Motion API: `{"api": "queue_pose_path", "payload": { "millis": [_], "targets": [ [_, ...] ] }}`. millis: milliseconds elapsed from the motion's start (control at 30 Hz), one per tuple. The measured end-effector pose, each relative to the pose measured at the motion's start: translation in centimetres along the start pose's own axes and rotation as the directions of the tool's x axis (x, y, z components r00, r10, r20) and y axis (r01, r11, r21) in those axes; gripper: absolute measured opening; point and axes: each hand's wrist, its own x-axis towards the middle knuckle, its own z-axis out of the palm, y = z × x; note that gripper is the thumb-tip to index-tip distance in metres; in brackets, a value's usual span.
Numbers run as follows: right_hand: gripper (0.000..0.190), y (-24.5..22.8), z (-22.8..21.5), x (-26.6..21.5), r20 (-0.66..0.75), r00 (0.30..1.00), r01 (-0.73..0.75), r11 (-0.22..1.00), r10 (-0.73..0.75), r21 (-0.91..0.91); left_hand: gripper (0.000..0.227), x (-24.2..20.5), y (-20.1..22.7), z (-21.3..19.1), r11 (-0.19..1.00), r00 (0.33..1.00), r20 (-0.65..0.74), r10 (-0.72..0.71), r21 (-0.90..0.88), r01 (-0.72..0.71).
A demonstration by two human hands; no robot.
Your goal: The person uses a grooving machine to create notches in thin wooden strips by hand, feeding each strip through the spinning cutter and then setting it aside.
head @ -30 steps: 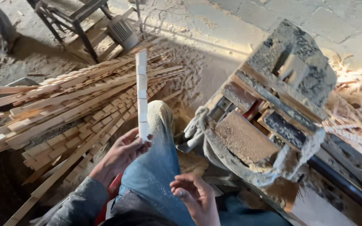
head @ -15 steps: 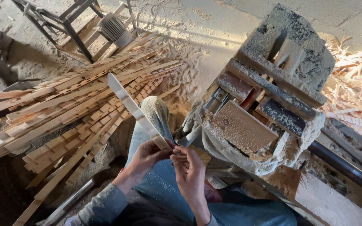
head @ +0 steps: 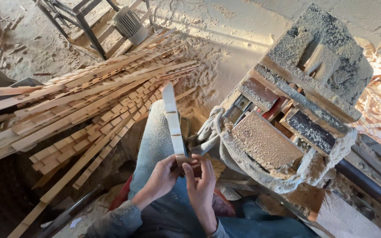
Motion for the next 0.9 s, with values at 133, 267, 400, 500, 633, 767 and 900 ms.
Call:
{"api": "queue_pose_path", "payload": {
  "millis": [133,267,400,500,633,767,900],
  "targets": [
    [0.042,0.4,-0.1,0.0,0.02,0.998,-0.06,0.995,0.059,0.081,0.019,0.0,0.6,-1.2,0.794,0.986,0.096,0.136,0.585,-0.166],
    [0.052,1.1,0.6,0.0,0.053,0.97,-0.242,0.942,0.236,0.234,0.013,-0.4,6.6,1.3,0.762,0.971,0.233,0.047,0.621,-0.186],
    [0.051,0.6,0.4,0.2,0.069,0.979,-0.202,0.96,0.192,0.194,0.038,1.6,7.5,1.2,0.593,0.926,0.354,0.132,0.721,-0.36],
    [0.047,0.9,0.5,0.0,0.071,0.975,-0.22,0.953,0.21,0.208,0.014,4.8,7.1,-0.4,0.333,0.743,0.604,0.289,0.664,-0.669],
    [0.048,2.5,1.1,-0.4,0.088,0.97,-0.243,0.942,0.228,0.233,0.022,10.5,7.6,-2.7,-0.138,0.358,0.904,0.232,0.395,-0.908],
    [0.054,3.8,1.5,-0.8,0.095,0.971,-0.236,0.947,0.22,0.218,0.023,14.5,12.1,-5.2,-0.422,0.018,0.98,0.198,0.102,-0.901],
    [0.048,2.9,1.5,-0.5,0.113,0.977,-0.203,0.956,0.183,0.211,0.031,11.3,23.8,-12.9,-0.193,0.952,0.166,-0.259,0.956,-0.219]
  ]
}}
